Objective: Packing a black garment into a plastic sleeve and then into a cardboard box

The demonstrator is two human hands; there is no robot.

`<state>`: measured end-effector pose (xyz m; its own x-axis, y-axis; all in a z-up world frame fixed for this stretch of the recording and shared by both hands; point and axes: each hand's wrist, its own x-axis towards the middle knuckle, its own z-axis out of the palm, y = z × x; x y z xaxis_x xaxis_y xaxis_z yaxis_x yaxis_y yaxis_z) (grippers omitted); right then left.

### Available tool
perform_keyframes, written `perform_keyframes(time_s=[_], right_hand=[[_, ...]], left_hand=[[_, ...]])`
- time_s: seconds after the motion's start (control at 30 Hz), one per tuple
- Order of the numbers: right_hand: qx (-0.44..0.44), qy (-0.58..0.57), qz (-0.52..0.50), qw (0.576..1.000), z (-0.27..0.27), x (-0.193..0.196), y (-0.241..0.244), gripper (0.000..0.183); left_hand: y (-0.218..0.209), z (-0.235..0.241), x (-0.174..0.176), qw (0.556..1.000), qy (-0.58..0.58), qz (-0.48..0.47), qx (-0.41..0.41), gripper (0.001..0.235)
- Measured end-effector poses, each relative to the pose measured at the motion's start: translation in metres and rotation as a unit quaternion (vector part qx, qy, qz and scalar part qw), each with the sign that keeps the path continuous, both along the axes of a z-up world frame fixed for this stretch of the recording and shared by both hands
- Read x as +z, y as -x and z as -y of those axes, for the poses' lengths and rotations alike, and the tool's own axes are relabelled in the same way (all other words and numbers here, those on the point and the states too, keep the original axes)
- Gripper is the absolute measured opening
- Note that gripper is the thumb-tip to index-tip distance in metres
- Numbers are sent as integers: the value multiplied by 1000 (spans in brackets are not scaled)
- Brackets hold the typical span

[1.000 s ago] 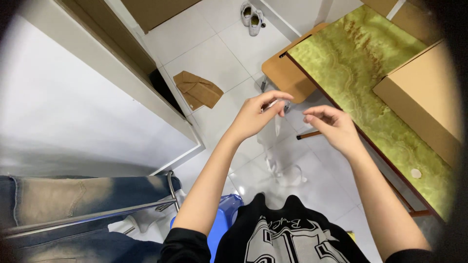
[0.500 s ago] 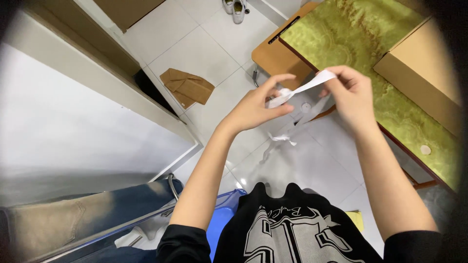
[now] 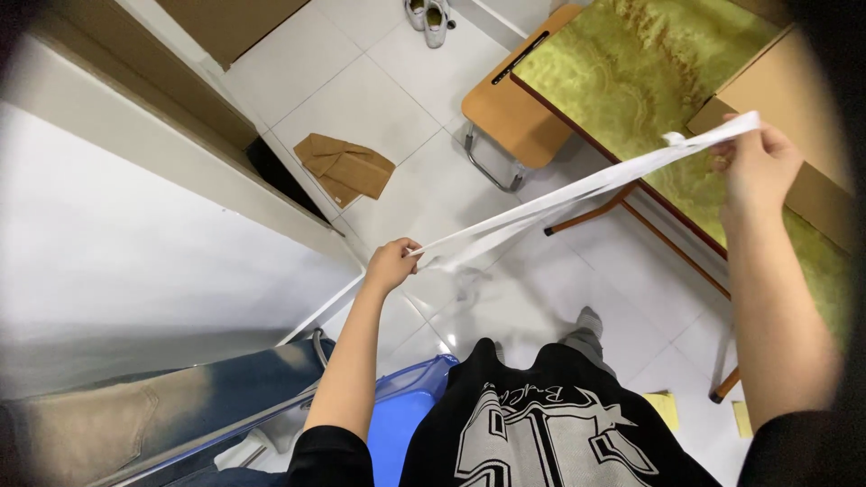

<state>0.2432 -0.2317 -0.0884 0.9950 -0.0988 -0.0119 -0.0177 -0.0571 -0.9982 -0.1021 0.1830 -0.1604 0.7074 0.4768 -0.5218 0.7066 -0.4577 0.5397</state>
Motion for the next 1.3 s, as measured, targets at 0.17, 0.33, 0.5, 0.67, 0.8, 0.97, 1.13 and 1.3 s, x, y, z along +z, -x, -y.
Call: perform_keyframes(time_s=[0.17,0.33,0.5,0.67,0.8,0.97,1.13,1.3], right_hand=[[-20,-41,-56,997,14,8,-26,30],[9,-81,-43,996,10,18,-44,23],[39,-108,-19,993,14,24,-58,24],[8,-185,10,983,76,-63,-147,18],[15,-51,-9,999,85,-66,-127,22],[77,52,-179,979,24,17,-12,73],[93,-75,-221,968,9,19,7,82],[-30,-148,48,987,23,-44,-60,52]], left_hand=[[17,-8,-13,998,-41,-7,54,45],[25,-19,-29,994,-41,4,97,44],[29,-19,-17,987,-17,13,157,40],[52,-51,-34,979,-83,-10,187,54],[56,-63,-39,906,64,102,405,41],[30,-51,7,669,394,300,554,59],[6,-20,98,744,358,305,475,87],[0,-29,96,929,-75,277,234,53]])
